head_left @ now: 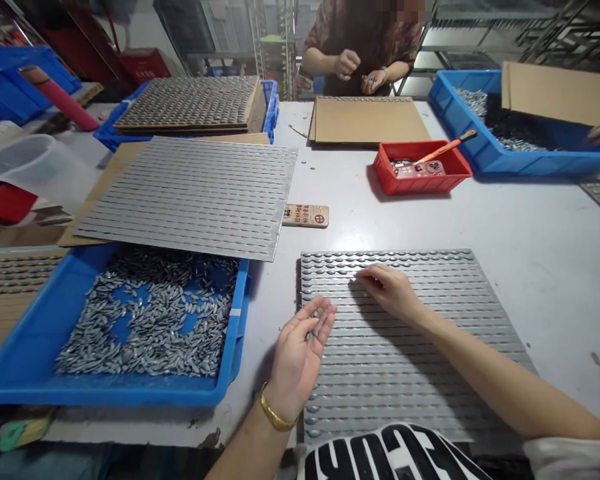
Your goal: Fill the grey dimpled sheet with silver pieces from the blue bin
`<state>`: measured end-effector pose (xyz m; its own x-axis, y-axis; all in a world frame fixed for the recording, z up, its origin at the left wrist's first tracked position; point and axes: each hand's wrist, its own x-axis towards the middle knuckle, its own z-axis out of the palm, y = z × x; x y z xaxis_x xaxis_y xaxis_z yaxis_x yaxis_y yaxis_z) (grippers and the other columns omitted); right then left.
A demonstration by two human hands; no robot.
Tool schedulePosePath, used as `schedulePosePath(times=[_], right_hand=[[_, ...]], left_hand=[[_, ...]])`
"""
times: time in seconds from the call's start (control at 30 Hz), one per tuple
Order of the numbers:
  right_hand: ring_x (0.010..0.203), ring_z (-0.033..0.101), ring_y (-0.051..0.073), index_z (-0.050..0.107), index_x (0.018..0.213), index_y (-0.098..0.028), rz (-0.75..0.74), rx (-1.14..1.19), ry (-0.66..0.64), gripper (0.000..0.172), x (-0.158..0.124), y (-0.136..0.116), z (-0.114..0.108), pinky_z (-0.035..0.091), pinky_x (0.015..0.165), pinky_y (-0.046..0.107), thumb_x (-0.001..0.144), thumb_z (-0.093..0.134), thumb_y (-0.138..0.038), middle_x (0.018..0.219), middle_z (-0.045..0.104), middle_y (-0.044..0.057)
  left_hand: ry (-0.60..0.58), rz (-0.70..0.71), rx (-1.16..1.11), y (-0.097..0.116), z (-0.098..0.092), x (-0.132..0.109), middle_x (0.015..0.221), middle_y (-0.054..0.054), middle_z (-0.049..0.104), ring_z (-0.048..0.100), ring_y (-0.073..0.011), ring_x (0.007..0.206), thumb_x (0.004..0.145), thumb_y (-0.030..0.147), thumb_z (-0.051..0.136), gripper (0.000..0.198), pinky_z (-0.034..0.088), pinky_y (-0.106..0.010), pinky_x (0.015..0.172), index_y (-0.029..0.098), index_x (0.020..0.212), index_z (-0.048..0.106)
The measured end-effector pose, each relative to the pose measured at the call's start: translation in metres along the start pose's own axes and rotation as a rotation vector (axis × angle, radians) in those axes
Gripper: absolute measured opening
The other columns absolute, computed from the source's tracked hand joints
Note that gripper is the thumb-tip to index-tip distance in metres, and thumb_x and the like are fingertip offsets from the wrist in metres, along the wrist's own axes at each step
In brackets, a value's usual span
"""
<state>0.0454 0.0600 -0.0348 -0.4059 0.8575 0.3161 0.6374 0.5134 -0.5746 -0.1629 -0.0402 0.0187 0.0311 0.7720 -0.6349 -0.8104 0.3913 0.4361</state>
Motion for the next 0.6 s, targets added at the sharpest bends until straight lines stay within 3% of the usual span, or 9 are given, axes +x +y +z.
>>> schedulePosePath(times=[0.2,0.4,0.6], right_hand=[[0.077,0.06,0.017,0.067,0.091,-0.02,-0.07,-0.154,-0.029,0.019,0.008,0.011,0.014,0.047,0.066,0.026,0.092,0.048,-0.018,0.084,0.065,0.006],[0.078,0.059,0.017,0.067,0.087,-0.018,-0.056,-0.283,-0.082,0.019,0.012,0.01,0.013,0.046,0.066,0.026,0.09,0.048,-0.015,0.088,0.063,0.007],[0.074,0.06,0.016,0.065,0.098,-0.019,-0.035,-0.071,-0.061,0.017,0.01,-0.011,0.001,0.048,0.062,0.027,0.092,0.049,-0.02,0.095,0.063,0.008]], left_hand=[[-0.026,-0.057,0.025,-0.007,0.001,-0.003,0.119,-0.017,0.066,0.063,-0.0272,0.113,0.084,0.011,0.061,0.022,0.05,-0.034,0.099,0.013,0.106,0.058],[-0.075,-0.077,0.086,-0.008,0.002,-0.002,0.112,-0.013,0.068,0.067,-0.0221,0.1,0.085,0.018,0.063,0.018,0.053,-0.032,0.092,0.012,0.102,0.063],[-0.067,-0.034,0.106,-0.017,0.001,0.003,0.087,-0.006,0.066,0.061,-0.0102,0.076,0.079,0.021,0.072,0.025,0.052,-0.024,0.076,0.011,0.102,0.068]])
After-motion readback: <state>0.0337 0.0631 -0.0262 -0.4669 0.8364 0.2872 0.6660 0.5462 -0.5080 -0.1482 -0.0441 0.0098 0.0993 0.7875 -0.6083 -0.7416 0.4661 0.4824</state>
